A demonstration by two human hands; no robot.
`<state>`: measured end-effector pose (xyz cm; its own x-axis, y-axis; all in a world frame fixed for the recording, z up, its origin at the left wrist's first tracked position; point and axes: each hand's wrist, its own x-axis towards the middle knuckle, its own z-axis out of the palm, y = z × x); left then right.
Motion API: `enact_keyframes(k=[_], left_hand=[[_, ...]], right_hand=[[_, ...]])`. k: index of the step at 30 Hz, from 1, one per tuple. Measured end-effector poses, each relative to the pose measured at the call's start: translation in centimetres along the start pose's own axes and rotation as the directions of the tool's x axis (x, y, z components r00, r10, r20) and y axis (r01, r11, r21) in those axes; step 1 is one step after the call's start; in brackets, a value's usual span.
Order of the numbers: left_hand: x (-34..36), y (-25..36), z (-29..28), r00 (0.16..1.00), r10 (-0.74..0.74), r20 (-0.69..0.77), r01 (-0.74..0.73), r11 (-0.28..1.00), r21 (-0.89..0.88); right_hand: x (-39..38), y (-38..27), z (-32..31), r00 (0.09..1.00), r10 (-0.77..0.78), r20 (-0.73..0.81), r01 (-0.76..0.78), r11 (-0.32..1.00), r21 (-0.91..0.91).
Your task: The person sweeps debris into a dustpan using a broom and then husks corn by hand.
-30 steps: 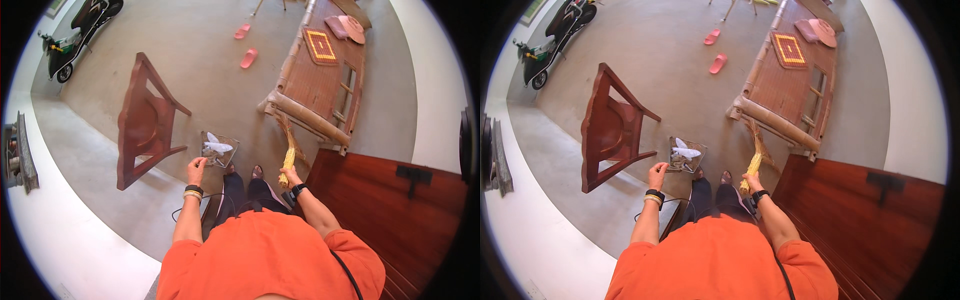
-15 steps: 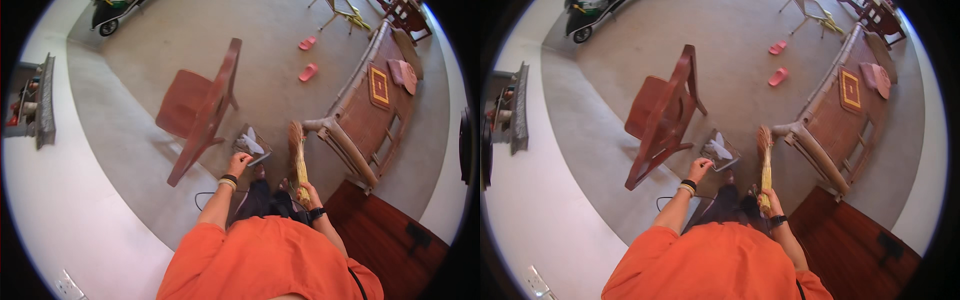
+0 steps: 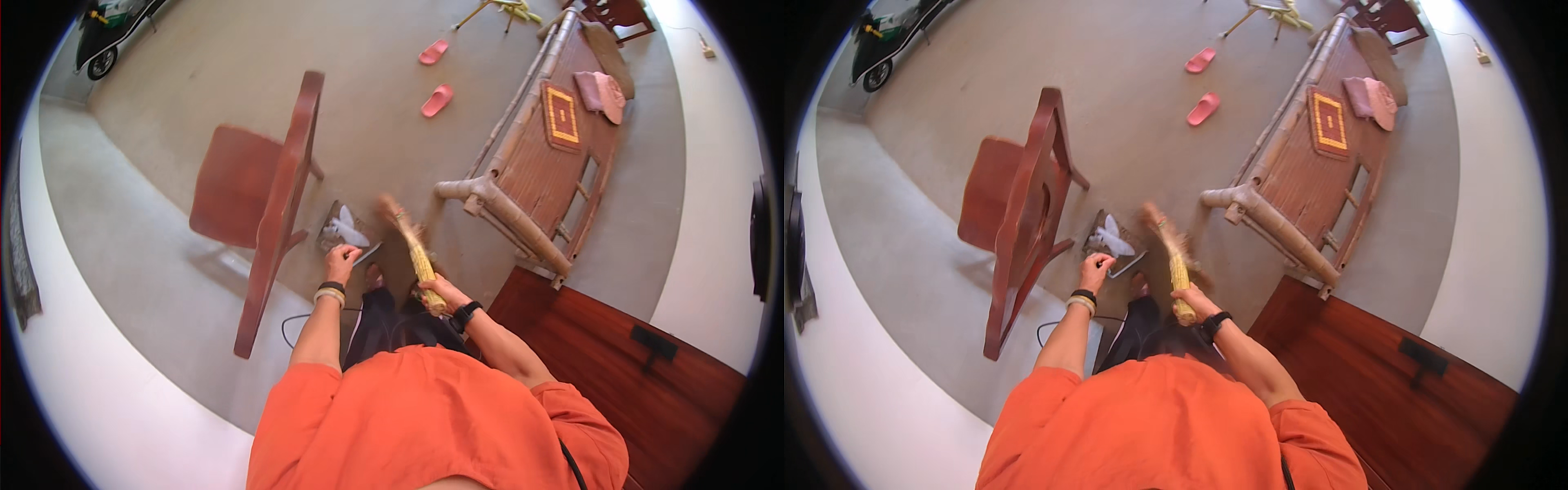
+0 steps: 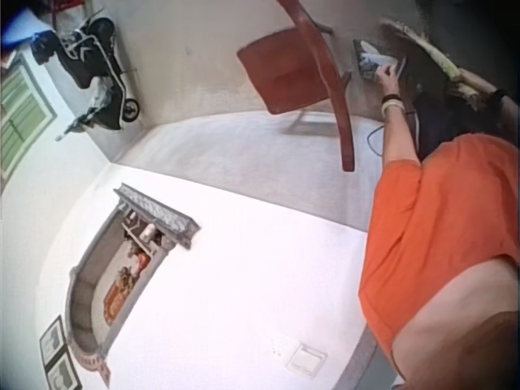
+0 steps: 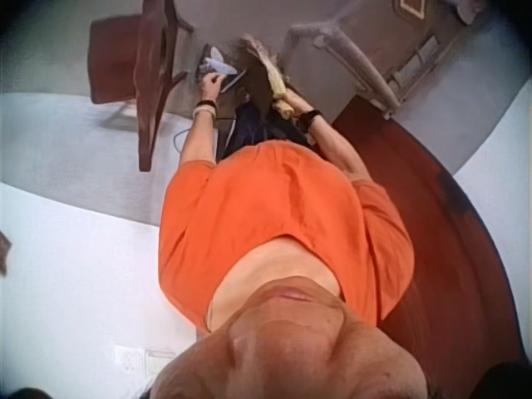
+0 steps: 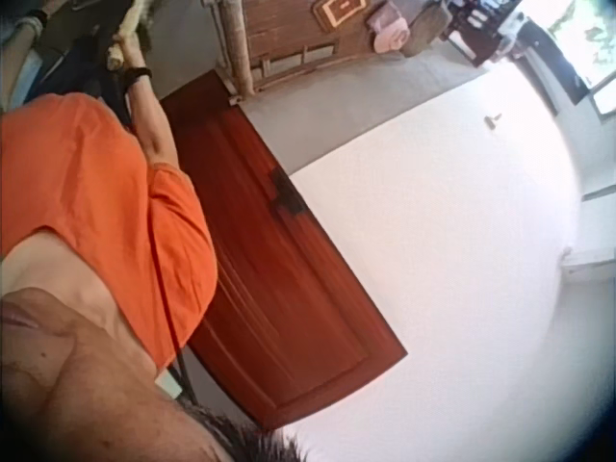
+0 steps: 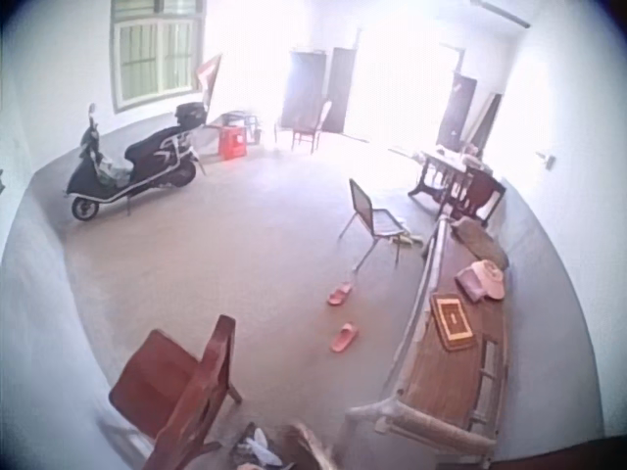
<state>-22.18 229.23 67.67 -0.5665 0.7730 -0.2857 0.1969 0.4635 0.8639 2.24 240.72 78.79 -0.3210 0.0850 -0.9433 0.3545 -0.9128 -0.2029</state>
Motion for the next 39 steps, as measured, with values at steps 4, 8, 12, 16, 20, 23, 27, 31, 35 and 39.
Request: enact_keyframes(k=[4,8,12,16,20,23,27,31,35,39], left_hand=[[0.9,2.8,-0.1,1.000,-0.030,0.008,0.030,0.999,-0.016],[2.3,5.2,0.7,0.999,0.012,-0.039,-0.015,0.997,-0.075],[6.8,8.7,1.7,0.997,-0.056,-0.057,0.051,0.995,-0.081],[13.1,12.9,3.2,0.996,-0.063,-0.065,0.054,0.991,-0.125],[18.5,17.1,3.7,0.979,-0.005,-0.204,-0.015,0.995,-0.099],[23.2,21.4,3.1,0.971,-0.094,-0.222,0.056,0.983,-0.173],[28.9,25.9,2.0,0.953,-0.105,-0.284,0.032,0.967,-0.252],[35.0,28.4,0.1,0.932,-0.112,-0.344,0.009,0.958,-0.288],[41.9,28.8,-0.8,0.940,-0.114,-0.320,0.011,0.952,-0.306],[49.4,28.3,-2.3,0.940,-0.064,-0.334,-0.019,0.970,-0.240]], right_hand=[[-6.1,-3.9,-1.3,0.997,0.024,0.072,-0.037,0.981,0.189],[-9.9,-8.3,-0.7,0.990,-0.141,0.014,0.140,0.987,0.076],[-10.3,-14.5,-1.6,0.963,-0.264,0.055,0.255,0.958,0.135],[-9.0,-22.3,-5.0,0.962,-0.252,0.102,0.201,0.911,0.360],[-8.1,-29.6,-6.4,0.942,-0.314,0.117,0.265,0.913,0.312],[-7.5,-34.9,-6.6,0.932,-0.304,0.197,0.257,0.938,0.232],[-6.1,-41.2,-6.0,0.941,-0.272,0.203,0.241,0.956,0.165],[-3.4,-47.7,-4.6,0.928,-0.269,0.259,0.231,0.958,0.169],[-1.4,-54.0,-3.2,0.931,-0.284,0.228,0.260,0.957,0.128],[0.8,-59.8,-1.4,0.931,-0.301,0.208,0.286,0.953,0.101]])
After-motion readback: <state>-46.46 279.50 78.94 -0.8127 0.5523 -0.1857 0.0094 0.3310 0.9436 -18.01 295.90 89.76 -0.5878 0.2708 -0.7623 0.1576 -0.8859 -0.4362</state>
